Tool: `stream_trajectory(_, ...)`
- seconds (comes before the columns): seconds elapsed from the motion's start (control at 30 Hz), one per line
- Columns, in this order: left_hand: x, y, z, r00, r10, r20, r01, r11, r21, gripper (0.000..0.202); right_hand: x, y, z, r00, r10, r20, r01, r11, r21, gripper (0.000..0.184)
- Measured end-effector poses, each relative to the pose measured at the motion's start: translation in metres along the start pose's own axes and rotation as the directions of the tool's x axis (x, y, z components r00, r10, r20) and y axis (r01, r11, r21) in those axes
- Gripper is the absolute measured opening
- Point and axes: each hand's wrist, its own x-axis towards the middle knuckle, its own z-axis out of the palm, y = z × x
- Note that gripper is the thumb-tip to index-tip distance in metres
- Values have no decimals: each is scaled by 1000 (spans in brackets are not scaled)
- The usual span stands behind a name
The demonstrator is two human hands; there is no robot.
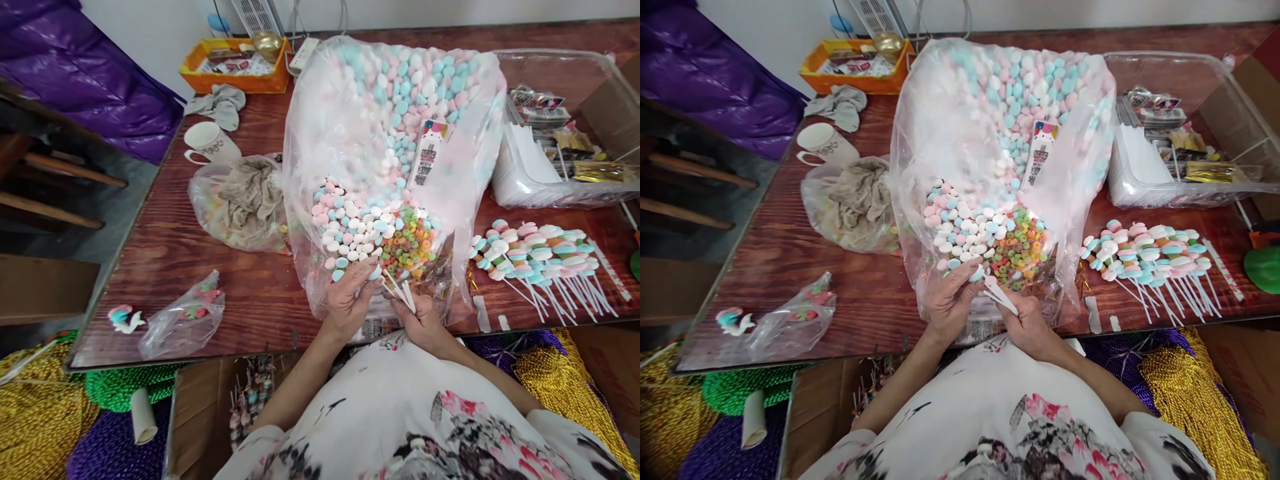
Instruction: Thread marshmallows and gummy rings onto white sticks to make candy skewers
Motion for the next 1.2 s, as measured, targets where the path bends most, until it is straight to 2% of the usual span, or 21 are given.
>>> stream_trajectory(0.07, -6, 4, 5, 997, 63, 46, -66, 996, 56, 42, -3, 5, 4, 999, 31, -26, -29, 998, 54, 25)
stream_trajectory(0.17, -17, 11, 18, 977, 119, 178, -127, 991, 36, 40, -5, 8, 7, 996, 39, -83, -30, 994, 103, 30)
stream_trajectory(0.23, -21, 14, 23, 962, 116, 245, -121, 993, 5, 37, -7, 8, 4, 992, 52, -115, -38, 991, 125, 32)
stream_trajectory(0.33, -17, 14, 21, 966, 58, 251, -59, 998, -3, 33, -9, 9, -11, 970, 112, -215, -83, 987, 139, 34)
stream_trajectory(0.43, -1, 12, 19, 988, 20, 152, -31, 997, 68, 25, -7, 12, -34, 886, 153, -438, -67, 976, 207, 33)
stream_trajectory(0.47, 5, 13, 22, 987, 21, 162, -42, 991, 128, 22, -6, 13, -40, 849, 163, -503, -39, 968, 247, 28)
stream_trajectory(0.53, 18, 15, 34, 953, 16, 301, -111, 947, 300, 17, -4, 14, -47, 803, 168, -571, 13, 954, 299, 19)
stream_trajectory(0.57, 23, 16, 43, 914, -15, 404, -162, 903, 399, 17, -4, 14, -49, 798, 161, -581, 29, 952, 304, 18)
stream_trajectory(0.63, 28, 19, 64, 844, -99, 527, -262, 781, 567, 16, -6, 14, -48, 820, 134, -556, 25, 963, 269, 19)
stream_trajectory(0.7, 27, 20, 82, 815, -150, 560, -326, 681, 655, 15, -12, 15, -49, 861, 78, -502, 8, 986, 168, 26)
stream_trajectory(0.77, 22, 18, 89, 807, -139, 574, -348, 674, 652, 18, -21, 17, -54, 896, 13, -444, -1, 1000, 28, 33)
stream_trajectory(0.8, 20, 16, 88, 806, -112, 581, -341, 714, 612, 19, -26, 18, -58, 907, -8, -420, -6, 999, -34, 34)
stream_trajectory(0.87, 17, 11, 80, 839, -55, 542, -242, 854, 461, 20, -35, 19, -67, 929, -26, -370, -22, 992, -127, 32)
stream_trajectory(0.93, 19, 9, 67, 905, -97, 414, -6, 971, 240, 17, -42, 15, -74, 954, -55, -294, -10, 977, -214, 28)
stream_trajectory(0.97, 21, 10, 60, 927, -174, 333, 140, 982, 125, 14, -43, 12, -77, 967, -85, -239, 20, 965, -263, 25)
stream_trajectory(1.0, 24, 11, 53, 924, -274, 265, 278, 960, 22, 10, -44, 8, -77, 977, -117, -178, 57, 949, -311, 21)
stream_trajectory(1.07, 30, 16, 43, 871, -449, 202, 477, 871, -118, 7, -43, 0, -75, 987, -148, -59, 114, 916, -384, 18)
stream_trajectory(1.13, 33, 21, 36, 833, -517, 196, 548, 818, -175, 9, -39, -6, -71, 994, -112, 20, 110, 898, -426, 21)
stream_trajectory(1.2, 33, 26, 31, 857, -482, 184, 511, 843, -168, 8, -36, -8, -67, 998, -54, 41, 67, 884, -462, 22)
